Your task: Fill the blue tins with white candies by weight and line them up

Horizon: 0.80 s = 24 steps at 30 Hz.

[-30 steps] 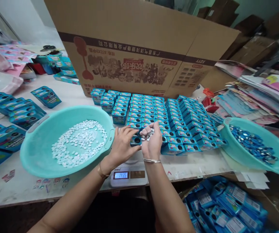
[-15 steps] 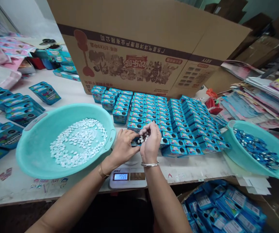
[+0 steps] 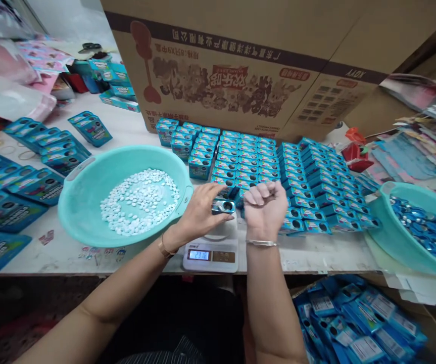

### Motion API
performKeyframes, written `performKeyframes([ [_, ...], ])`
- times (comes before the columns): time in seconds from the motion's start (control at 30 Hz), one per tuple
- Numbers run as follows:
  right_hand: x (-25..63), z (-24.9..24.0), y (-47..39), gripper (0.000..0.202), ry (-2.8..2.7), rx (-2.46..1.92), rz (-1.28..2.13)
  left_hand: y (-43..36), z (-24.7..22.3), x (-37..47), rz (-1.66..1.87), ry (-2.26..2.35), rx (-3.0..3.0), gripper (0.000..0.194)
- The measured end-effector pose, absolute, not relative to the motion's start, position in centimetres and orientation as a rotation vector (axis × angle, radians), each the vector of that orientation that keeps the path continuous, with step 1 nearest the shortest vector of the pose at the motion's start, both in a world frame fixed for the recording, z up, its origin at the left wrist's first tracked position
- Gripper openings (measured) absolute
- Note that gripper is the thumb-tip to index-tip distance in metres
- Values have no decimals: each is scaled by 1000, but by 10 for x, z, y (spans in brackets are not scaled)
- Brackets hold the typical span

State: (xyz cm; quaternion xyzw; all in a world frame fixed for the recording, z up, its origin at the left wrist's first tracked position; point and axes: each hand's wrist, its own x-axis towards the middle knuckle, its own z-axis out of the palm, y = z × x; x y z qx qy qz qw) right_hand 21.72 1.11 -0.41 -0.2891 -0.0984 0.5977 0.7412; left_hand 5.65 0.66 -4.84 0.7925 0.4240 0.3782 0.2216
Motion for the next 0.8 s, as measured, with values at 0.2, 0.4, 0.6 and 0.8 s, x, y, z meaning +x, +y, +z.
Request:
performKeyframes([
  [0.2, 255, -18, -47, 27, -208, -528, 1263, -43, -33, 4, 1553, 1203, 2008, 41],
  [0.4, 273, -53, -100, 24, -67, -594, 1215, -101, -59, -40, 1537, 1424, 1917, 32],
  [0.6, 278, -62, -108, 22, -33, -580, 1220, -121, -76, -52, 1405, 1528, 1982, 27],
  [0.8, 267, -63, -103, 23, -21, -563, 1257, -108, -64, -36, 1399, 1453, 2113, 28],
])
